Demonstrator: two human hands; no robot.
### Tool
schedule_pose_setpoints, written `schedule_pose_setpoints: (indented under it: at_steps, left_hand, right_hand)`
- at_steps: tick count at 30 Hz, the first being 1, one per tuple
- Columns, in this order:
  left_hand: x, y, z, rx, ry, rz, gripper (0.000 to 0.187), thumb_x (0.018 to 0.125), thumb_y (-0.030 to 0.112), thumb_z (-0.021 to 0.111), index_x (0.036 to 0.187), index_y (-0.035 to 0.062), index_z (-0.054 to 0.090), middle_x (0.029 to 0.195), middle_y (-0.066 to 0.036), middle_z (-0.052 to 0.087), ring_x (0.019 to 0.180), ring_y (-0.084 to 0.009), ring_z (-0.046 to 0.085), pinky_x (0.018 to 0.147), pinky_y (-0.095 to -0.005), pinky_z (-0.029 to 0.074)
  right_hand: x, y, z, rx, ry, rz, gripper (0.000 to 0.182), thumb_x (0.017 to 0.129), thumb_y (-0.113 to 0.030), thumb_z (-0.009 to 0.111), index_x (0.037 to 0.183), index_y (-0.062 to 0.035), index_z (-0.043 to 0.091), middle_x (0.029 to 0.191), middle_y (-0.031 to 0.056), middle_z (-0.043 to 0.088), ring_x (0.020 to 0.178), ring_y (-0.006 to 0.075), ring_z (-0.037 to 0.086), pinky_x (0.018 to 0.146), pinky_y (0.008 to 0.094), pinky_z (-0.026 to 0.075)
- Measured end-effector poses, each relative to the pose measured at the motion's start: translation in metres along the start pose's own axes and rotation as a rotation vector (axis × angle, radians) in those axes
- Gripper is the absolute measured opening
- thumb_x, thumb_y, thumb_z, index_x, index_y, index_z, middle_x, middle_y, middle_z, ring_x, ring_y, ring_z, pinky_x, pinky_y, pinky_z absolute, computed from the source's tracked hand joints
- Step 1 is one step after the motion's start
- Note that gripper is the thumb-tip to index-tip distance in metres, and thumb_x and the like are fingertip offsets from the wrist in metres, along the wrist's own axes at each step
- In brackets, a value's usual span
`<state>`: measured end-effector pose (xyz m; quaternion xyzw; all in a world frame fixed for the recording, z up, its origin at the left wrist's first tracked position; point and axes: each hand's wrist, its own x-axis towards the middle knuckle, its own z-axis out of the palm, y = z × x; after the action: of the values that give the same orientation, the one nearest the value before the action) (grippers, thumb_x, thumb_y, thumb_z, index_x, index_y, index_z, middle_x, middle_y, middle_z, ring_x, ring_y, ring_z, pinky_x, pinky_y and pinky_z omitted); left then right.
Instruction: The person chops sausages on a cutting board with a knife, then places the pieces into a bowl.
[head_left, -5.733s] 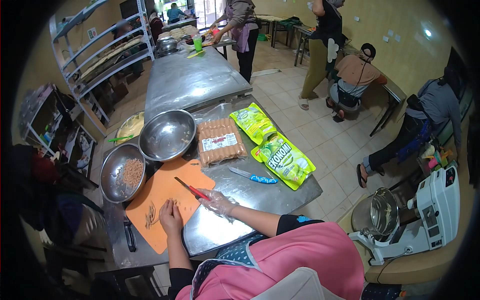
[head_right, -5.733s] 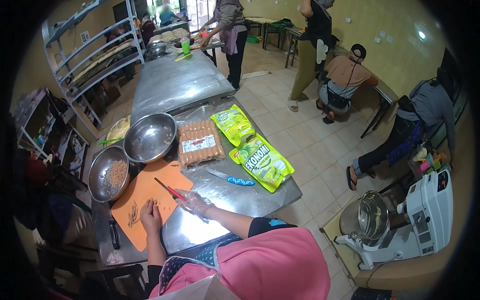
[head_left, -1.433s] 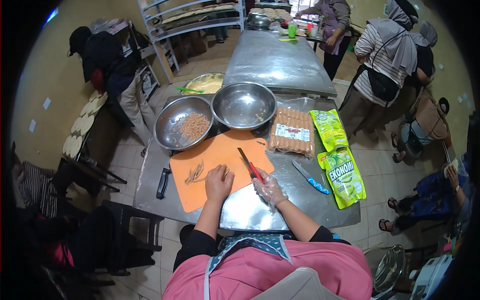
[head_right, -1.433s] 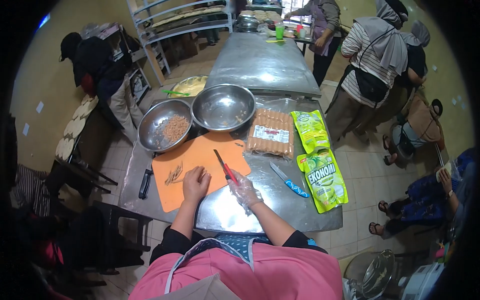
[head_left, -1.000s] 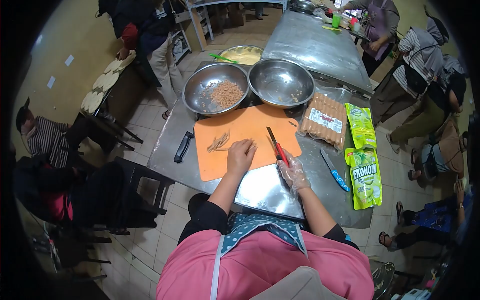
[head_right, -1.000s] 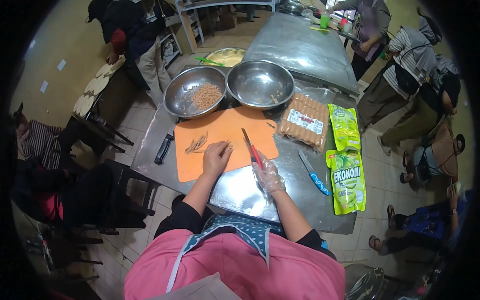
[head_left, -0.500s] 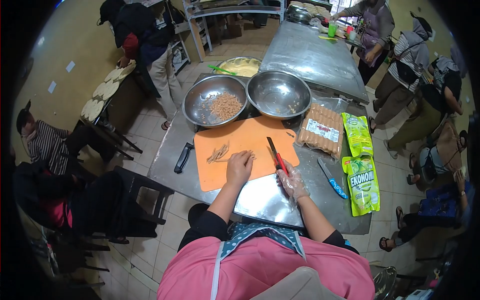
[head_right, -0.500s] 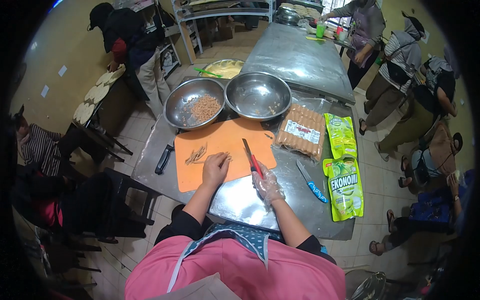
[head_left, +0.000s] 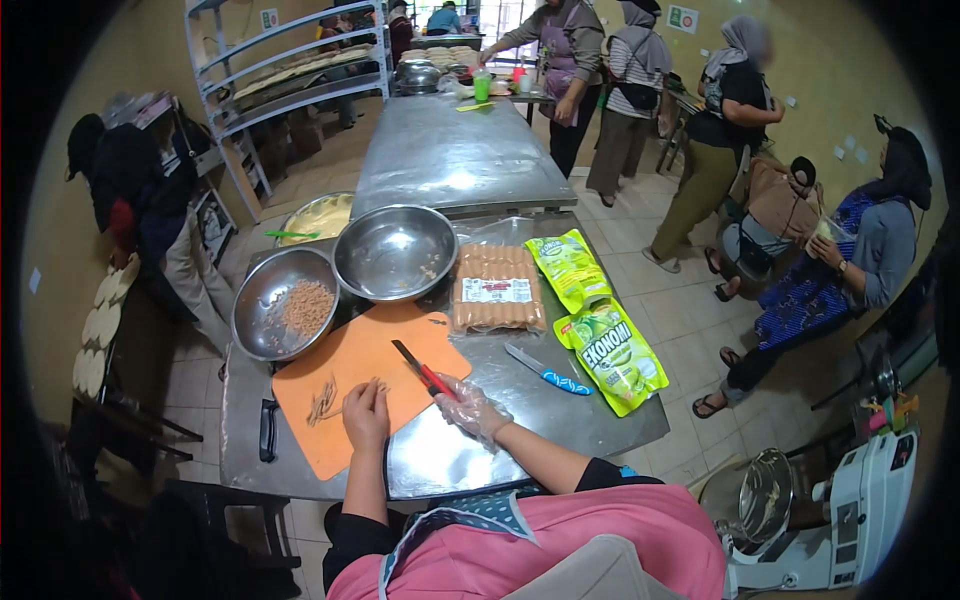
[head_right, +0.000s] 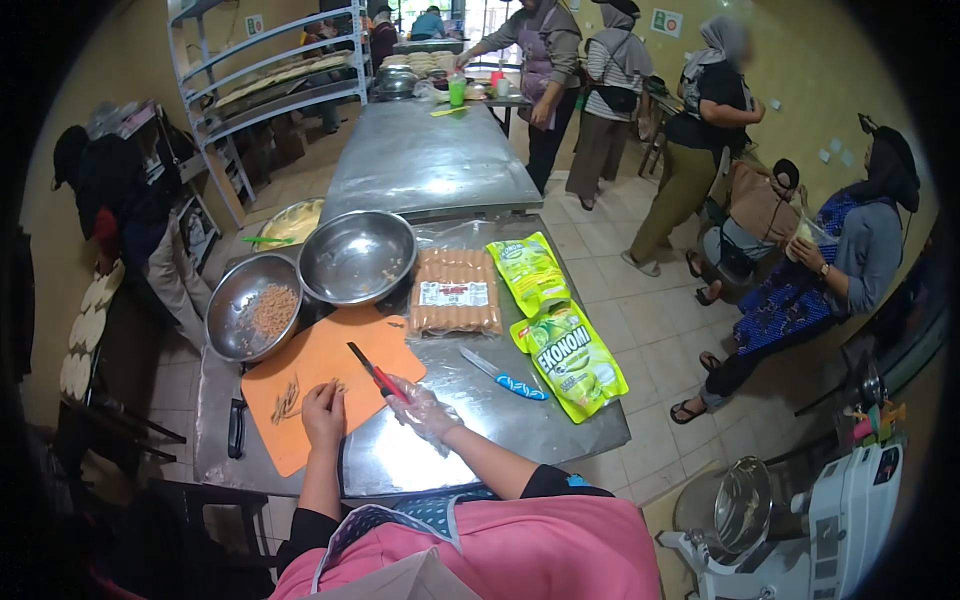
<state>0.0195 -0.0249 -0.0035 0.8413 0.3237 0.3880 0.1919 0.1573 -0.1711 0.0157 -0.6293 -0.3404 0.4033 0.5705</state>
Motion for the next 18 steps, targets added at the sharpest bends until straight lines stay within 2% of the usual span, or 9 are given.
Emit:
schedule_pose_setpoints:
  at_steps: [7,9,11,13,17,18]
  left_hand:
    - [0.002,0.0,0.001,0.038,0.029,0.012,0.022,0.075,0.012,0.062,0.095,0.0021,0.064,0.09,-0.014,0.062,0.084,-0.0302,0.057,0.077,-0.0365,0.045]
    - [0.001,0.0,-0.001,-0.004,-0.038,-0.034,0.02,0.074,0.01,0.061,0.093,0.0032,0.063,0.085,-0.014,0.062,0.082,-0.0312,0.057,0.076,-0.038,0.045]
    - [0.001,0.0,0.001,0.003,0.022,0.02,0.017,0.074,0.01,0.062,0.089,0.0032,0.063,0.085,-0.013,0.063,0.08,-0.0314,0.058,0.075,-0.0382,0.046]
    - [0.0,-0.006,0.005,-0.025,0.063,0.068,0.016,0.074,0.01,0.062,0.088,0.0028,0.063,0.088,-0.013,0.064,0.081,-0.0311,0.058,0.074,-0.0382,0.046]
    - [0.0,-0.002,0.004,-0.039,0.088,0.047,0.014,0.074,0.009,0.062,0.086,0.0018,0.064,0.088,-0.013,0.064,0.081,-0.0308,0.058,0.075,-0.0379,0.046]
    - [0.0,-0.002,0.003,-0.019,0.093,0.024,0.014,0.074,0.009,0.062,0.086,0.0018,0.064,0.088,-0.013,0.064,0.081,-0.0308,0.058,0.075,-0.0379,0.046]
  right_hand:
    - [0.0,-0.001,-0.001,0.055,-0.016,0.025,0.047,0.088,-0.014,0.052,0.132,-0.0073,0.037,0.073,-0.0021,0.047,0.06,0.0054,0.046,0.055,0.0198,0.043]
    - [0.001,0.005,-0.003,-0.034,0.03,0.081,0.048,0.088,-0.017,0.052,0.133,-0.0084,0.036,0.074,-0.0012,0.048,0.06,0.0061,0.047,0.056,0.0198,0.044]
    - [0.007,0.009,-0.007,-0.026,0.008,0.155,0.051,0.089,-0.027,0.049,0.136,-0.0172,0.034,0.077,0.0023,0.051,0.061,0.0094,0.049,0.056,0.0245,0.046]
    - [0.002,-0.007,-0.007,0.048,-0.005,0.234,0.053,0.088,-0.023,0.049,0.138,-0.0208,0.03,0.078,0.0034,0.05,0.06,0.0102,0.049,0.053,0.0256,0.047]
    - [-0.004,-0.024,-0.005,-0.116,-0.042,0.357,0.055,0.088,-0.021,0.049,0.138,-0.0232,0.028,0.076,0.0028,0.047,0.056,0.0094,0.047,0.044,0.026,0.045]
    - [-0.006,-0.036,-0.002,-0.155,-0.053,0.413,0.056,0.087,-0.019,0.049,0.138,-0.022,0.029,0.081,0.0079,0.053,0.065,0.0163,0.054,0.056,0.0317,0.049]
